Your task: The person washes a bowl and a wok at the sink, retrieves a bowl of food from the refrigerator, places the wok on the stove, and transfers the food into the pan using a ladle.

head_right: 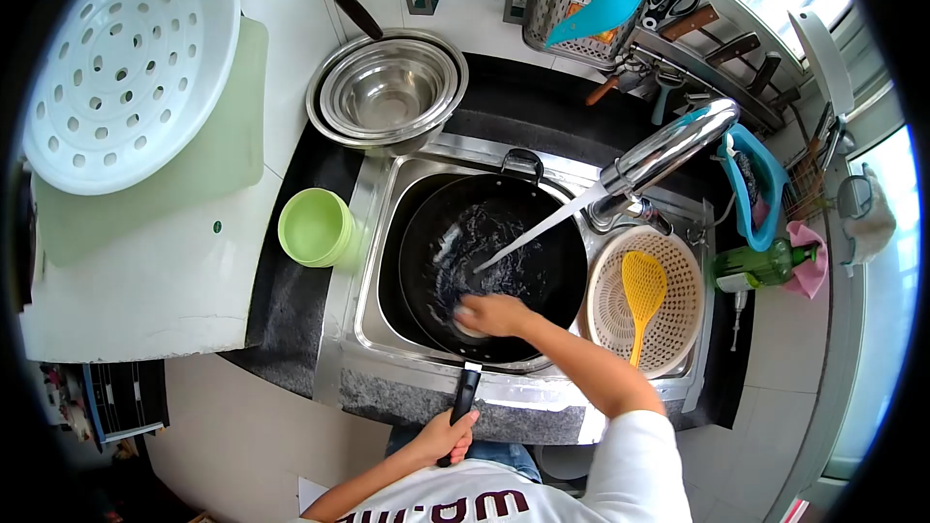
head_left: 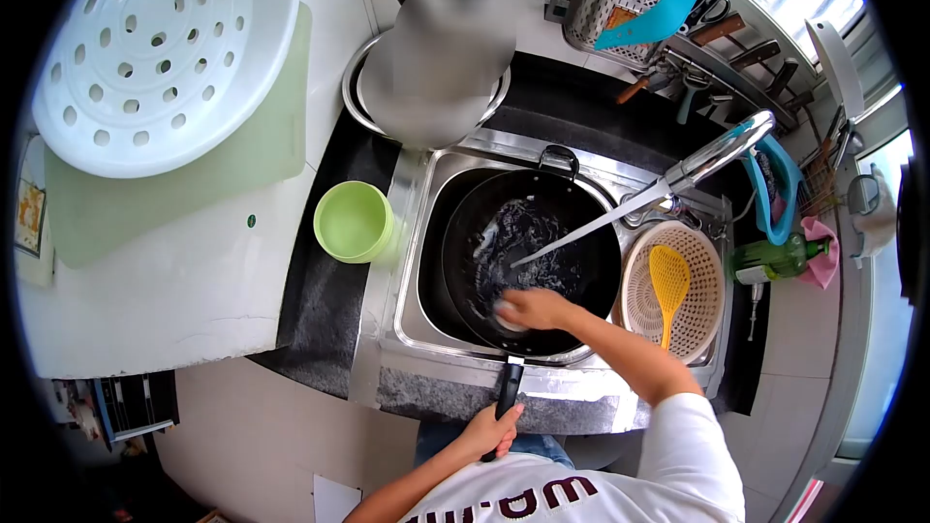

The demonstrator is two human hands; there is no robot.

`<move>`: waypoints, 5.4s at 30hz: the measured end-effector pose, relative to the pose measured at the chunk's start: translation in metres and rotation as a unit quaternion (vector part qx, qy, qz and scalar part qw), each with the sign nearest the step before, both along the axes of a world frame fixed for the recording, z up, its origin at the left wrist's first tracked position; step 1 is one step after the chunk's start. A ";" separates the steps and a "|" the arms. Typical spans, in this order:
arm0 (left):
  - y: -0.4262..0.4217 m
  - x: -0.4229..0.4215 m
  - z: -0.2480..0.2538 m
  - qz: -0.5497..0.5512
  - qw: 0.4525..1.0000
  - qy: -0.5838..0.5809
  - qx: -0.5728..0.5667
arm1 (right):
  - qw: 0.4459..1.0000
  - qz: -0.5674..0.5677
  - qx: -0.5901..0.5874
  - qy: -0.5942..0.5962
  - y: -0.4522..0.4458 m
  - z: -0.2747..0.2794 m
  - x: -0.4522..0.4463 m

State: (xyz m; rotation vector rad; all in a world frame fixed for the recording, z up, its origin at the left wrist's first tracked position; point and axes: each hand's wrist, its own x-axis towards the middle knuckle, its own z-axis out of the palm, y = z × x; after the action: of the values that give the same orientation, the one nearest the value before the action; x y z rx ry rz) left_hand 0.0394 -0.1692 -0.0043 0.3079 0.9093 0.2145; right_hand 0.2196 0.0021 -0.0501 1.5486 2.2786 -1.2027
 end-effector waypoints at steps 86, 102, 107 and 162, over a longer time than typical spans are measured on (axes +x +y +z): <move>0.009 -0.007 -0.001 -0.040 0.999 -0.002 0.019 | 0.882 -0.306 0.359 0.002 0.096 -0.037 -0.041; 0.003 -0.006 -0.028 0.059 0.971 -0.200 -0.118 | 0.916 0.043 0.217 -0.335 0.047 0.027 0.094; 0.015 -0.008 -0.019 0.031 0.964 -0.205 -0.166 | 0.887 -0.205 0.405 -0.082 0.092 -0.041 0.034; 0.072 -0.076 0.008 -0.165 0.766 0.473 0.404 | 0.970 -0.195 0.147 0.013 -0.031 -0.044 0.015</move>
State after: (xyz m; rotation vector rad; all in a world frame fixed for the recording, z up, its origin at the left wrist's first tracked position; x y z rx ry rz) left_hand -0.0367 -0.0974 0.0039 1.4747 1.7124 0.0992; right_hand 0.2349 -0.0292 -0.0939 2.1822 2.3217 -0.9937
